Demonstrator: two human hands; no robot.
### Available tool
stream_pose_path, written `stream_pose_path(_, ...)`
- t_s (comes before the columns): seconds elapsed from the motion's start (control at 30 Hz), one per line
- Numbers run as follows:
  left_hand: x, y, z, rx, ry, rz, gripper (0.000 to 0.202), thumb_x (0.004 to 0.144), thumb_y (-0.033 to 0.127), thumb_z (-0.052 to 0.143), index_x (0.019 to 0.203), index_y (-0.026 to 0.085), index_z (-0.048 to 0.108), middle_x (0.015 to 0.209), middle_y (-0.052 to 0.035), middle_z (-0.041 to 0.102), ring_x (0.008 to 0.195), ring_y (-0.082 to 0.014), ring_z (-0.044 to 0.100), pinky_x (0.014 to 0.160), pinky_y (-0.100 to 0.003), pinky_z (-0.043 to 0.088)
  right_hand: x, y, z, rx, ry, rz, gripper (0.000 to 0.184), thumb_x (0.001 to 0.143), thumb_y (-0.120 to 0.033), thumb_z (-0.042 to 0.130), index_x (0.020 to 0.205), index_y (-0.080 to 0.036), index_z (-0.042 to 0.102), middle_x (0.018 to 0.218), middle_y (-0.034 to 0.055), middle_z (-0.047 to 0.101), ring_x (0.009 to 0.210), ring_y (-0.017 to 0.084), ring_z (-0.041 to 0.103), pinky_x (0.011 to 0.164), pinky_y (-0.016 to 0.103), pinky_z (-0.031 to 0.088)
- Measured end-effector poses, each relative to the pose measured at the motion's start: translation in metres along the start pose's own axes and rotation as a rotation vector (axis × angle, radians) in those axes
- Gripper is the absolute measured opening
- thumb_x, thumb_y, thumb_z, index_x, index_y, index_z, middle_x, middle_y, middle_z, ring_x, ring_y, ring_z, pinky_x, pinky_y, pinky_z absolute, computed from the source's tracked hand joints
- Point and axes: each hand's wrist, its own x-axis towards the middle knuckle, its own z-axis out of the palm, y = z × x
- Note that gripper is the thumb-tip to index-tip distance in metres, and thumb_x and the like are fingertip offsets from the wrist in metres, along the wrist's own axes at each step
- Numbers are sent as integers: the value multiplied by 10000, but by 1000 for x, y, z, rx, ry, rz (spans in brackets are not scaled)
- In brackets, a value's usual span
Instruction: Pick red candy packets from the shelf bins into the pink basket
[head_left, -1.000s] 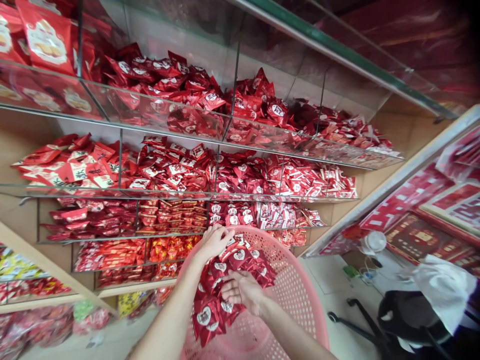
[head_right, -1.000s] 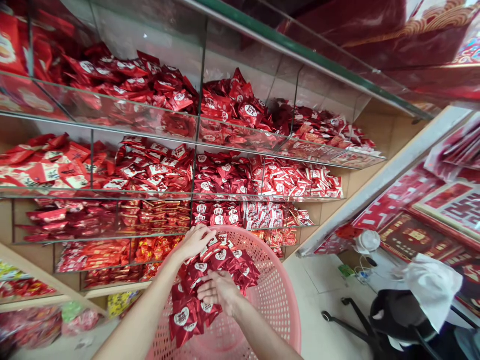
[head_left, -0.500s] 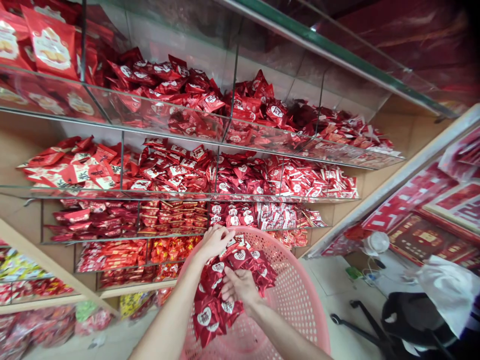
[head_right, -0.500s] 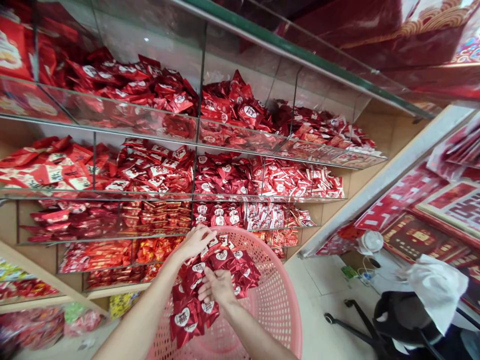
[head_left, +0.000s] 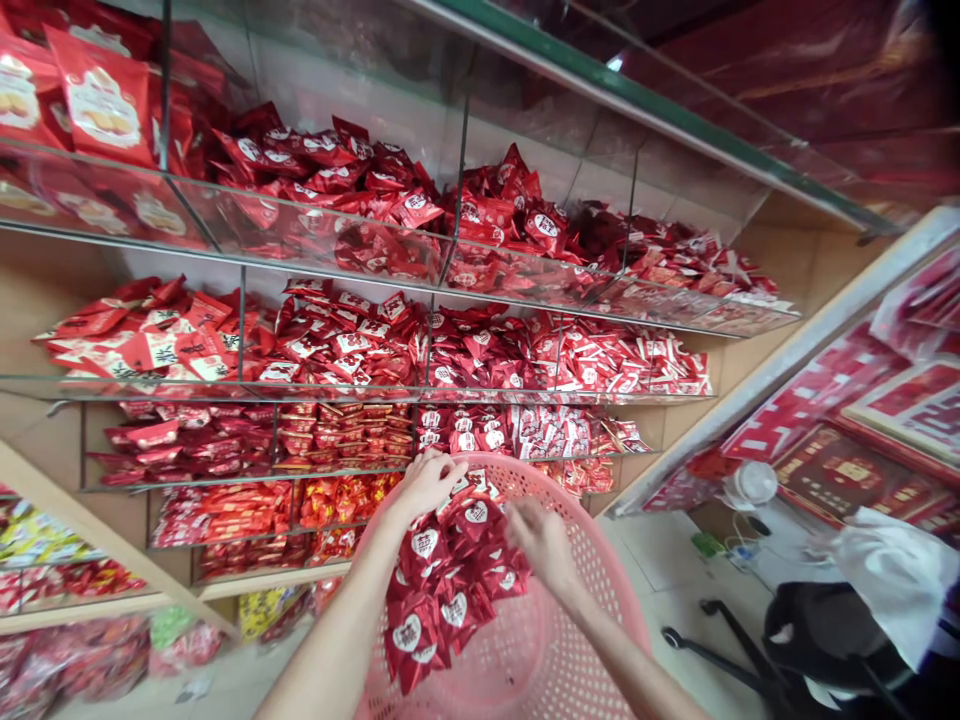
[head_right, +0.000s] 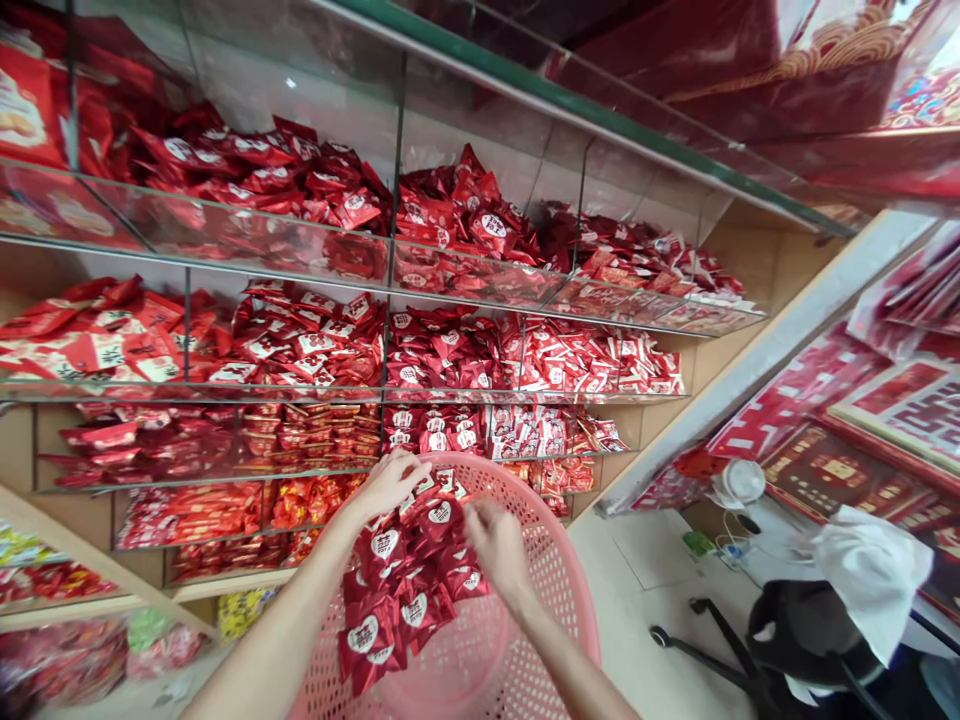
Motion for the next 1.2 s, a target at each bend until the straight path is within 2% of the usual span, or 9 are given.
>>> stream_pose_path(0.1, -2, 3, -1, 4, 5, 18, 418, 871, 524, 360, 736, 222, 616, 864, -28, 582, 873, -179, 544, 824, -294, 399, 45, 5, -27, -366, 183, -99, 315, 876, -366, 383, 952, -159, 608, 937, 90, 666, 853, 195, 609, 754, 283, 439)
stream_pose_path(0.17, -4, 8, -3, 3, 19, 23, 397, 868, 516, 374, 739, 224, 611, 873, -25, 582, 882, -178, 540, 833, -294, 395, 68, 6, -35, -546, 160, -44, 356, 888, -392, 360, 923, -160, 628, 1001, 112, 652, 940, 218, 589, 798, 299, 412)
stream_pose_path(0.27, -8, 15, -7, 2, 46, 25, 360, 863, 504, 394, 762, 232, 607, 894, -19, 589, 902, -179, 535, 848, -297, 389, 82, 2, -34, -680, 61, 124, 547, 899, -531, 244, 888, -156, 642, 927, 139, 669, 901, 250, 610, 759, 325, 409)
stream_pose_path(0.37, -11, 16, -7, 5, 51, 29, 346, 863, 516, 389, 823, 247, 603, 921, -14, 593, 919, -181, 535, 854, -299, 386, 79, -3, -30, -690, 56, 241, 697, 886, -595, 120, 940, -145, 649, 896, 166, 680, 874, 268, 630, 738, 340, 410)
stream_pose_path(0.53, -11, 12, 3, 49, 57, -5, 360, 868, 528, 364, 979, 264, 581, 1027, -31, 598, 984, -200, 536, 861, -308, 378, 67, -3, -29, -714, 126, 249, 754, 879, -604, 66, 948, -156, 670, 916, 176, 687, 893, 281, 638, 764, 361, 410)
stream_pose_path(0.67, 0, 19, 5, 108, 28, -31, 458, 875, 540, 311, 1109, 223, 545, 1106, -96, 601, 1033, -239, 543, 858, -340, 383, 59, 2, -32, -710, 165, 268, 766, 873, -614, 58, 924, -167, 677, 903, 175, 690, 889, 271, 642, 769, 362, 415)
stream_pose_path(0.83, 32, 40, 7, 206, -151, 15, 555, 861, 599, 245, 847, 199, 630, 933, -110, 665, 886, -259, 615, 736, -334, 421, 51, 1, -37, -726, 164, 280, 750, 879, -606, 69, 897, -164, 674, 888, 164, 693, 886, 263, 644, 785, 361, 412)
stream_pose_path(1.0, 59, 58, 29, 205, -328, 32, 692, 820, 691, 165, 777, 202, 654, 837, -99, 689, 826, -256, 643, 699, -324, 433, 49, 6, -44, -722, 167, 281, 716, 889, -588, 95, 908, -158, 668, 907, 162, 694, 897, 257, 644, 784, 346, 411)
stream_pose_path(1.2, 58, 69, 58, 262, -255, 17, 766, 814, 703, 96, 852, 212, 684, 912, -121, 692, 929, -288, 627, 780, -373, 433, 52, 29, -60, -711, 150, 303, 689, 898, -567, 105, 925, -156, 658, 899, 172, 693, 895, 266, 645, 770, 356, 415)
